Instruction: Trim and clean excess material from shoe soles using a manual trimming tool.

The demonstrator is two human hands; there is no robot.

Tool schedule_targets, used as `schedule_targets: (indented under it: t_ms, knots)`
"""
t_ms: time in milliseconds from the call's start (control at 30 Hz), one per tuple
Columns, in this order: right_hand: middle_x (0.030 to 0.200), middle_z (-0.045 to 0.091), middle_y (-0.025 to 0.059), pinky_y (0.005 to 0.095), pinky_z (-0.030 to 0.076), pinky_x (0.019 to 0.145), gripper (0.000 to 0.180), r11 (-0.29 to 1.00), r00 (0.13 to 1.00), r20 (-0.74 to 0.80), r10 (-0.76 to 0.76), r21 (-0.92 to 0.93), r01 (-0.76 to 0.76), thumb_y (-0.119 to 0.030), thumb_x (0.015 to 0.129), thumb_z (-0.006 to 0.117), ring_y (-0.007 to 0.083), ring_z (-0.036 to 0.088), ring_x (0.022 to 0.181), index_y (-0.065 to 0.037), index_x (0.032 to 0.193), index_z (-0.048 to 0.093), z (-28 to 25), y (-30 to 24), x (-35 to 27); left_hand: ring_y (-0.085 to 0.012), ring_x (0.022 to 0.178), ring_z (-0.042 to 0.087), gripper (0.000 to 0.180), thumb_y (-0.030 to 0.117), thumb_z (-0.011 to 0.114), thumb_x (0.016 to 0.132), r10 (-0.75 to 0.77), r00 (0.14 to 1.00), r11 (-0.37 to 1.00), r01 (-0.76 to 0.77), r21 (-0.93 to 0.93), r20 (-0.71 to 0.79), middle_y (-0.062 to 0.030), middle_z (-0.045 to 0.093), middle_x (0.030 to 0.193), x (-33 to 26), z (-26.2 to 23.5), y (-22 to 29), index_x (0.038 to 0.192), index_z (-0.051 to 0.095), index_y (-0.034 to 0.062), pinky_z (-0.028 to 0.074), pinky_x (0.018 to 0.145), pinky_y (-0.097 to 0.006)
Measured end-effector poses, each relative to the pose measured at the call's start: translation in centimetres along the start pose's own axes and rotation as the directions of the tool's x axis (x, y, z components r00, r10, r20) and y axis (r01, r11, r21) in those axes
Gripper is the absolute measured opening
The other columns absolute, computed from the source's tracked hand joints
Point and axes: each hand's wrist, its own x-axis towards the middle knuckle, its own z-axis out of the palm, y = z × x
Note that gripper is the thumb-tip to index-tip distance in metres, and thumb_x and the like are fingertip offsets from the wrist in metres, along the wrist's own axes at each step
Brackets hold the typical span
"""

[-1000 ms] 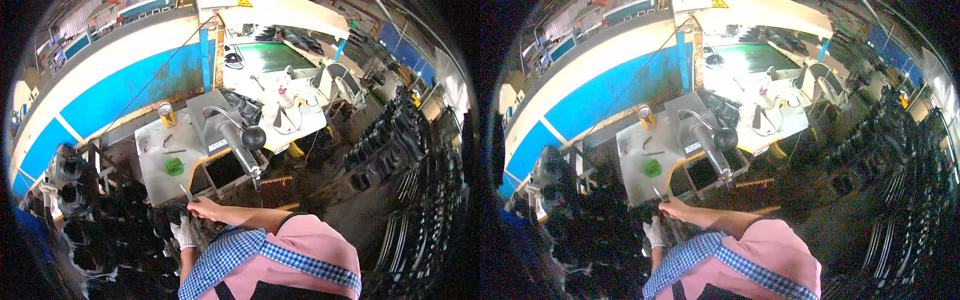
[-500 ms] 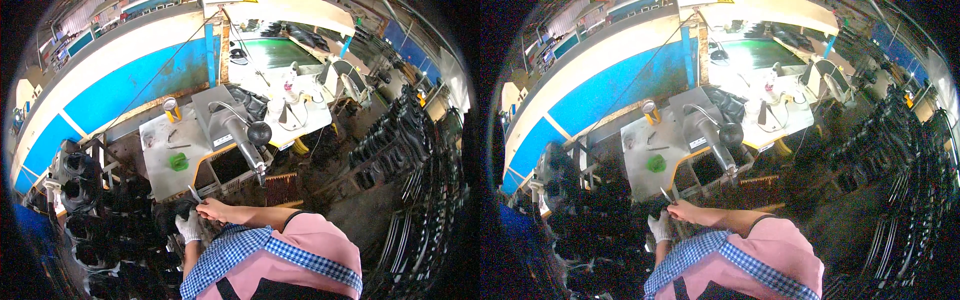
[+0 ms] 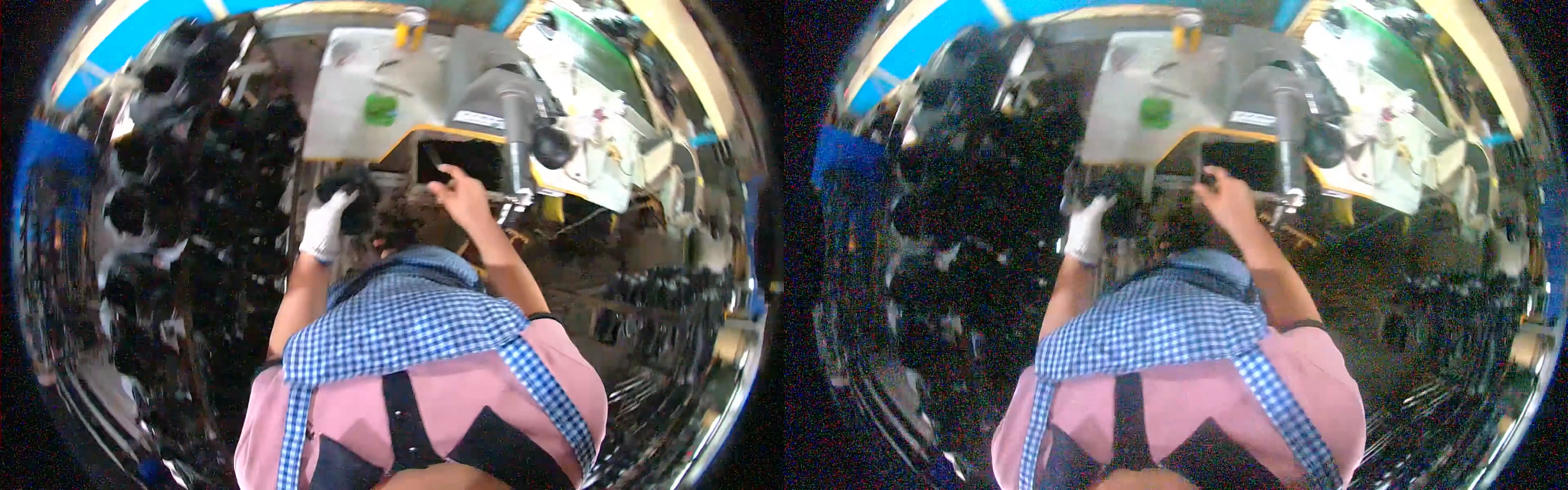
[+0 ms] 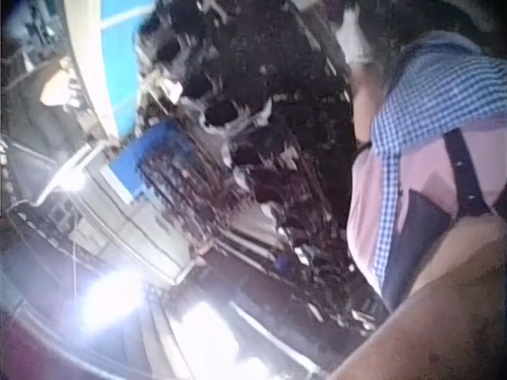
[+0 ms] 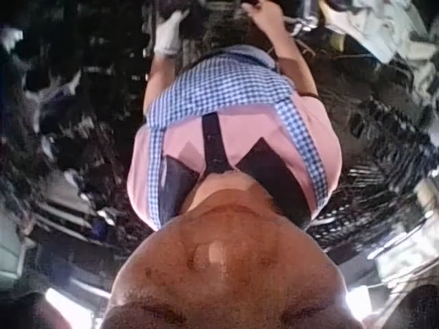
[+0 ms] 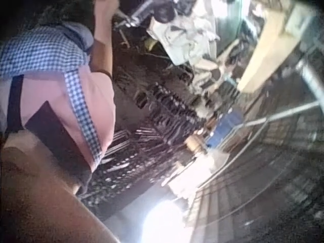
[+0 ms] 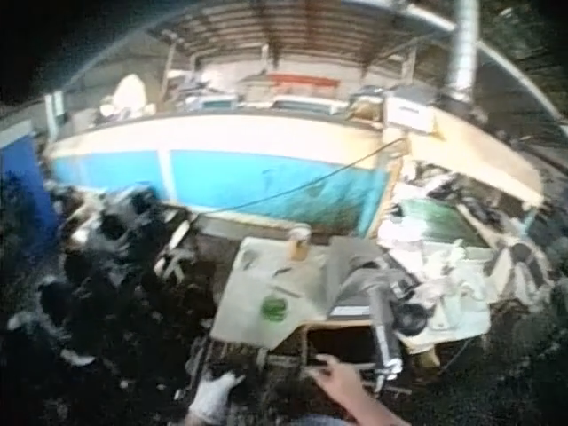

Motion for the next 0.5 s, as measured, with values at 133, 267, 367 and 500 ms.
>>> schedule_targets:
  t_ms: [133, 267, 367, 500]
  knots:
    - [0.071, 0.066, 0.0059, 0.0226, 0.035, 0.042, 0.041, 0.798, 0.871, 0.48, 0.11, 0.48, -0.365, -0.036, 0.092, 0.058, 0.0125, 0.062, 0.055, -0.003, 0.115, 0.058, 0.6, -2.4, -0.3, -0.018, 0.095, 0.061, 0.038, 0.005, 0.066, 0.079, 0.09, 0.995, 0.995, -0.092, 0.037, 0.042, -0.0053, 0.064, 0.109, 1.3, -2.2, -1.5, 0.117, 0.06, 0.0055, 0.05, 0.084, -0.032]
    - [0.08, 0.067, 0.0051, 0.0192, 0.028, 0.039, 0.047, 0.616, 0.758, 0.65, -0.06, 0.621, -0.484, -0.049, 0.095, 0.045, 0.0122, 0.059, 0.051, -0.011, 0.119, 0.056, 0.6, -6.4, -0.8, -0.0157, 0.096, 0.06, 0.036, 0.006, 0.065, 0.08, 0.1, 0.944, 0.984, -0.047, -0.17, 0.316, -0.0056, 0.064, 0.108, -0.6, -1.9, 0.0, 0.115, 0.06, 0.0043, 0.048, 0.086, -0.031]
    - [0.091, 0.067, 0.003, 0.0159, 0.025, 0.038, 0.05, 0.505, 0.711, 0.696, -0.097, 0.65, -0.568, -0.056, 0.094, 0.042, 0.0099, 0.058, 0.052, -0.016, 0.121, 0.055, 0.1, -7.7, -1.1, -0.0135, 0.094, 0.059, 0.034, 0.007, 0.064, 0.082, 0.17, 0.832, 0.979, -0.204, 0.007, 0.528, -0.0043, 0.064, 0.105, -1.2, -2.4, 0.5, 0.115, 0.059, 0.0034, 0.048, 0.084, -0.028]
    - [0.107, 0.066, 0.0112, 0.0427, 0.057, 0.075, 0.061, 0.399, 0.621, 0.775, -0.117, 0.609, -0.685, -0.053, 0.088, 0.054, 0.0272, 0.068, 0.084, -0.005, 0.125, 0.052, 0.7, -7.1, -1.9, -0.0308, 0.077, 0.061, 0.026, 0.019, 0.07, 0.069, 0.212, 0.678, 0.268, -0.733, 0.626, 0.703, -0.013, 0.064, 0.087, -3.1, -1.2, 3.0, 0.089, 0.064, 0.0033, 0.049, 0.068, -0.041]
